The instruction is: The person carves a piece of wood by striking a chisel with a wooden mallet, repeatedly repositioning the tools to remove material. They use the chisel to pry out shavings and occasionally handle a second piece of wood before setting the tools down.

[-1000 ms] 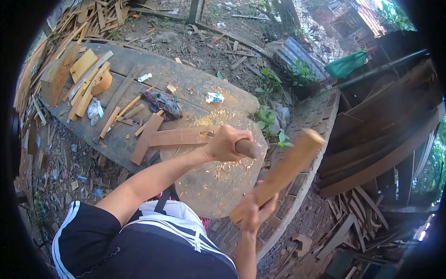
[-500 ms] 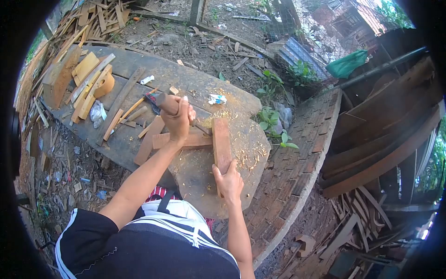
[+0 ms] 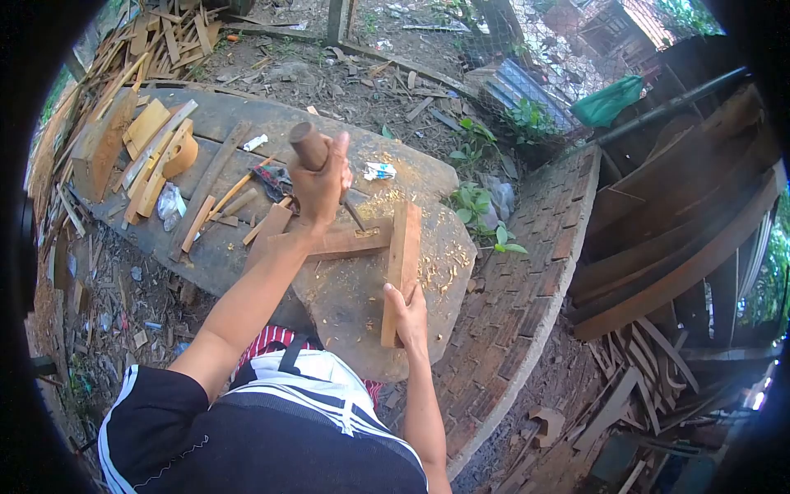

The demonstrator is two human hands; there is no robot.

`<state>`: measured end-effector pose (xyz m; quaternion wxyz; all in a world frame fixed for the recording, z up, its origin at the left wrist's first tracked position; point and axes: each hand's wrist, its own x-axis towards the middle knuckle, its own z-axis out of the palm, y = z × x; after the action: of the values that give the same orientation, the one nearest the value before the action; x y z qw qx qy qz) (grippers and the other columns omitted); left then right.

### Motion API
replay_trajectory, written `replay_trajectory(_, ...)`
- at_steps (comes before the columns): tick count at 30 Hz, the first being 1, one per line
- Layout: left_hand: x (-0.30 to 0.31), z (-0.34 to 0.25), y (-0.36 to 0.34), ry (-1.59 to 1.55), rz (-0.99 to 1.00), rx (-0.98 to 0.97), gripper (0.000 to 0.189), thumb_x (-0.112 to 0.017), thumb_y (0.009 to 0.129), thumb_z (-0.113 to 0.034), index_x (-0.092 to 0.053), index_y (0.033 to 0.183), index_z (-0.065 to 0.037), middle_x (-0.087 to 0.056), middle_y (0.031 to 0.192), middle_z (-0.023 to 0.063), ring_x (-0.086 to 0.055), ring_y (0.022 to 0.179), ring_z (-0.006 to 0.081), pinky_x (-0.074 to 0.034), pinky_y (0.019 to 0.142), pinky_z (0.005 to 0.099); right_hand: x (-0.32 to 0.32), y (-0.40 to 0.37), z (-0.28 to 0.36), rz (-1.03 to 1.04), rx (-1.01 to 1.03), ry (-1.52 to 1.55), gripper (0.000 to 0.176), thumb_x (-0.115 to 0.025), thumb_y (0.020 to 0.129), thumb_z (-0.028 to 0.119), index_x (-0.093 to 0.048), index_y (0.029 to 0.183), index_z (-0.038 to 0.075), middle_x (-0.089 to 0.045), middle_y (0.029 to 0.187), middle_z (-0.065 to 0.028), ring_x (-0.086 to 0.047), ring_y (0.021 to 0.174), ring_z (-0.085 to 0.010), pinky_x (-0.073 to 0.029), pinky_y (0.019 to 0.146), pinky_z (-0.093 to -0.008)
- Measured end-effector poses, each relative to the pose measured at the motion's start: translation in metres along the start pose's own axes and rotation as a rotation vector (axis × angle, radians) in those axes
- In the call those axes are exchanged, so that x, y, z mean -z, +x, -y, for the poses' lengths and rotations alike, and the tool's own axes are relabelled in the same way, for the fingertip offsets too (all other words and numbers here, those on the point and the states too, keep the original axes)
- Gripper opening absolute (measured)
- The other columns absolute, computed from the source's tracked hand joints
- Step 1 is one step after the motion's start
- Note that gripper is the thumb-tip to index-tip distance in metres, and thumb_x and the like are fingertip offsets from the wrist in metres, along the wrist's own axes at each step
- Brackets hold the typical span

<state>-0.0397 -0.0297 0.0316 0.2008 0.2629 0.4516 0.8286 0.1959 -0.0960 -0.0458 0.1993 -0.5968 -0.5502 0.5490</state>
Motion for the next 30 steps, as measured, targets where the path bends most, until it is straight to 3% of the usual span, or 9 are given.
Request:
replay_trajectory(3, -0.01, 0.008, -0.007, 0.083, 0.054, 0.08, 0.032, -0.07, 0.088, -0.02, -0.056, 0.064, -0.005, -0.054, 0.054, -0.0019, -0.05, 0.046, 0.0049, -0.037, 0.042, 0.0234, 0.004, -0.011, 0.004, -0.007, 0.057, -0.036, 0.068, -0.067, 0.08, 0.045, -0.05, 0.124, -0.005, -0.064, 0.109, -0.0231, -0.063, 0.102, -0.031, -0.047, 0.088, -0.0384)
replay_trajectory(4, -0.009, 0.02, -0.006, 0.168, 0.088, -0.001, 0.031, -0.071, 0.087, -0.02, -0.057, 0.065, -0.004, -0.055, 0.055, -0.0014, -0.05, 0.05, 0.0053, -0.038, 0.046, 0.0247, 0.003, -0.012, 0.003, -0.018, 0.052, -0.03, 0.068, -0.067, 0.08, 0.045, -0.05, 0.124, -0.005, -0.064, 0.109, -0.0231, -0.063, 0.102, -0.031, -0.047, 0.088, -0.0384)
replay_trajectory(12, -0.021, 0.032, -0.009, 0.3, 0.214, -0.036, 0.032, -0.073, 0.086, -0.03, -0.059, 0.08, -0.002, -0.058, 0.063, 0.0013, -0.053, 0.057, 0.0093, -0.043, 0.052, 0.029, 0.0, -0.009, -0.001, -0.022, 0.018, -0.332, 0.081, -0.066, 0.078, 0.054, -0.045, 0.13, -0.005, -0.062, 0.111, -0.0318, -0.061, 0.107, -0.0418, -0.047, 0.09, -0.0447)
replay_trajectory(15, -0.021, 0.035, -0.007, 0.289, 0.312, -0.019, 0.035, -0.073, 0.085, -0.034, -0.059, 0.091, -0.003, -0.057, 0.063, 0.0023, -0.053, 0.057, 0.0109, -0.043, 0.053, 0.0302, 0.003, -0.012, 0.008, 0.005, -0.007, -0.311, 0.088, -0.068, 0.078, 0.052, -0.04, 0.135, -0.01, -0.056, 0.123, -0.0317, -0.056, 0.116, -0.0382, -0.043, 0.096, -0.041)
replay_trajectory(19, -0.018, 0.036, -0.003, 0.229, 0.453, 0.056, 0.043, -0.073, 0.085, -0.038, -0.055, 0.101, -0.003, -0.056, 0.063, 0.0019, -0.055, 0.057, 0.0118, -0.044, 0.054, 0.0299, 0.0, -0.013, 0.006, -0.01, -0.025, -0.365, 0.093, -0.068, 0.078, 0.052, -0.034, 0.139, -0.011, -0.055, 0.124, -0.0326, -0.056, 0.117, -0.0385, -0.043, 0.097, -0.0405)
replay_trajectory(23, -0.018, 0.031, -0.002, 0.199, 0.478, 0.09, 0.04, -0.071, 0.086, -0.038, -0.055, 0.098, -0.003, -0.055, 0.061, 0.0007, -0.056, 0.053, 0.0104, -0.045, 0.05, 0.0271, -0.001, -0.011, 0.001, -0.017, -0.043, -0.406, 0.093, -0.066, 0.078, 0.053, -0.034, 0.139, -0.01, -0.055, 0.123, -0.0326, -0.056, 0.116, -0.0395, -0.044, 0.096, -0.041)
replay_trajectory(25, -0.019, 0.032, 0.0, 0.164, 0.389, 0.102, 0.035, -0.069, 0.088, -0.035, -0.054, 0.091, -0.004, -0.054, 0.059, -0.0005, -0.054, 0.047, 0.0077, -0.044, 0.043, 0.0237, 0.002, -0.015, 0.007, -0.004, -0.033, -0.381, 0.094, -0.066, 0.078, 0.053, -0.033, 0.14, -0.009, -0.056, 0.122, -0.0328, -0.057, 0.115, -0.0398, -0.044, 0.096, -0.0413)
replay_trajectory(28, -0.013, 0.034, 0.006, 0.109, 0.289, 0.135, 0.033, -0.067, 0.09, -0.033, -0.051, 0.084, -0.005, -0.052, 0.057, -0.001, -0.05, 0.042, 0.0054, -0.042, 0.037, 0.0219, 0.007, -0.026, 0.018, -0.024, -0.081, -0.583, 0.092, -0.065, 0.078, 0.053, -0.034, 0.14, -0.008, -0.058, 0.118, -0.0329, -0.059, 0.112, -0.041, -0.045, 0.093, -0.0421)
replay_trajectory(30, -0.007, 0.033, 0.001, 0.08, 0.223, 0.187, 0.032, -0.067, 0.09, -0.032, -0.05, 0.08, -0.007, -0.051, 0.058, -0.0012, -0.049, 0.042, 0.0054, -0.042, 0.039, 0.0219, 0.015, -0.036, 0.011, -0.044, -0.062, -0.605, 0.091, -0.065, 0.078, 0.053, -0.035, 0.14, -0.006, -0.059, 0.114, -0.0334, -0.06, 0.109, -0.0421, -0.046, 0.092, -0.0432)
